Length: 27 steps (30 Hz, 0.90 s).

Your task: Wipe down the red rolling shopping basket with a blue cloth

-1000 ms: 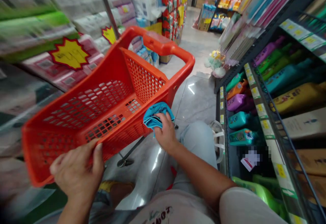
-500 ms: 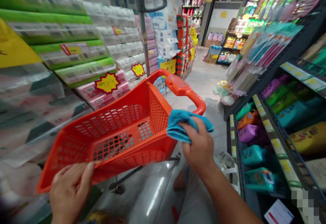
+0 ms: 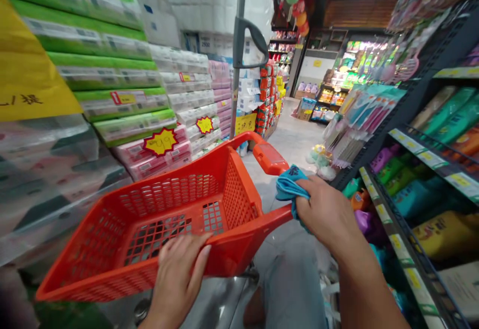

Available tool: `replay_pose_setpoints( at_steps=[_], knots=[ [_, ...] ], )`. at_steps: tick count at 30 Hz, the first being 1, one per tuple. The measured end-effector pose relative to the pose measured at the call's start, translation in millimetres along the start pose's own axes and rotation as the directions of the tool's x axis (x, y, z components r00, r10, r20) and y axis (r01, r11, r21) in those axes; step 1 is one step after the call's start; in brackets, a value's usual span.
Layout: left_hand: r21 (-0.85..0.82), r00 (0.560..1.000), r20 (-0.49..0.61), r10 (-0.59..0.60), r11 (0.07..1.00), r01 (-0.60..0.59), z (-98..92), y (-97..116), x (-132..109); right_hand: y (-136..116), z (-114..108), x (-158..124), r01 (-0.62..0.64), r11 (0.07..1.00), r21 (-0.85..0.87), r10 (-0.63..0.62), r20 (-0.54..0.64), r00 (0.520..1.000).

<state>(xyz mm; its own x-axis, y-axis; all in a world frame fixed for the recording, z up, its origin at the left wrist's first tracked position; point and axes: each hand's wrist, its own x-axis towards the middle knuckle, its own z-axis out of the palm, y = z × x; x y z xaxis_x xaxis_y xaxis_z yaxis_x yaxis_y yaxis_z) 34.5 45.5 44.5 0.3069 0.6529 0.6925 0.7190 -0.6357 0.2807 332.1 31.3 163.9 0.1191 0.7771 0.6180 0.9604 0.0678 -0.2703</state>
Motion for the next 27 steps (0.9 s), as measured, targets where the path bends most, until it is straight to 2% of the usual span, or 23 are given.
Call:
replay_pose_setpoints(
  at_steps=[2,5,9,12,14,16,18,20,24,26,27],
  knots=[
    [-0.012,1.0,0.006,-0.026,1.0,0.026,5.0,3,0,10,-5,3,0.025,0.997,-0.076,-0.023,0.03,0.999],
    [-0.013,0.998,0.023,-0.06,0.998,0.061,0.5,-2,-3,19,-9,-1,0.16,0.986,-0.045,-0.153,0.13,0.98],
    [0.007,0.995,0.026,-0.095,0.995,0.095,-11.9,-2,-4,33,3,10,0.191,0.981,0.024,-0.193,0.085,0.978],
    [-0.013,0.998,0.018,-0.052,0.999,0.052,-17.1,4,-2,40,12,26,0.199,0.968,0.155,-0.21,0.057,0.976],
    [-0.035,1.0,0.007,0.007,0.999,-0.006,-18.9,7,-3,40,10,30,0.249,0.93,0.272,-0.286,0.104,0.953],
    [-0.041,0.999,0.009,0.046,0.998,-0.046,-20.6,8,-5,40,4,31,0.295,0.881,0.369,-0.382,0.188,0.905],
    [-0.033,0.998,0.017,0.055,0.998,-0.054,-22.5,7,-7,40,3,36,0.294,0.858,0.421,-0.42,0.246,0.874],
    [-0.027,0.998,0.021,0.053,0.998,-0.052,-24.0,6,-9,42,13,51,0.249,0.873,0.42,-0.378,0.257,0.889],
    [-0.005,0.999,0.003,0.047,0.999,-0.047,-23.4,5,-13,45,48,101,0.122,0.944,0.307,-0.2,0.238,0.95],
    [0.009,0.999,0.007,0.038,0.999,-0.038,-22.4,4,-16,44,54,117,0.09,0.956,0.278,-0.158,0.234,0.959],
    [0.015,0.999,0.017,0.032,0.999,-0.032,-22.2,3,-17,44,52,119,0.091,0.953,0.291,-0.172,0.266,0.949]
  ],
)
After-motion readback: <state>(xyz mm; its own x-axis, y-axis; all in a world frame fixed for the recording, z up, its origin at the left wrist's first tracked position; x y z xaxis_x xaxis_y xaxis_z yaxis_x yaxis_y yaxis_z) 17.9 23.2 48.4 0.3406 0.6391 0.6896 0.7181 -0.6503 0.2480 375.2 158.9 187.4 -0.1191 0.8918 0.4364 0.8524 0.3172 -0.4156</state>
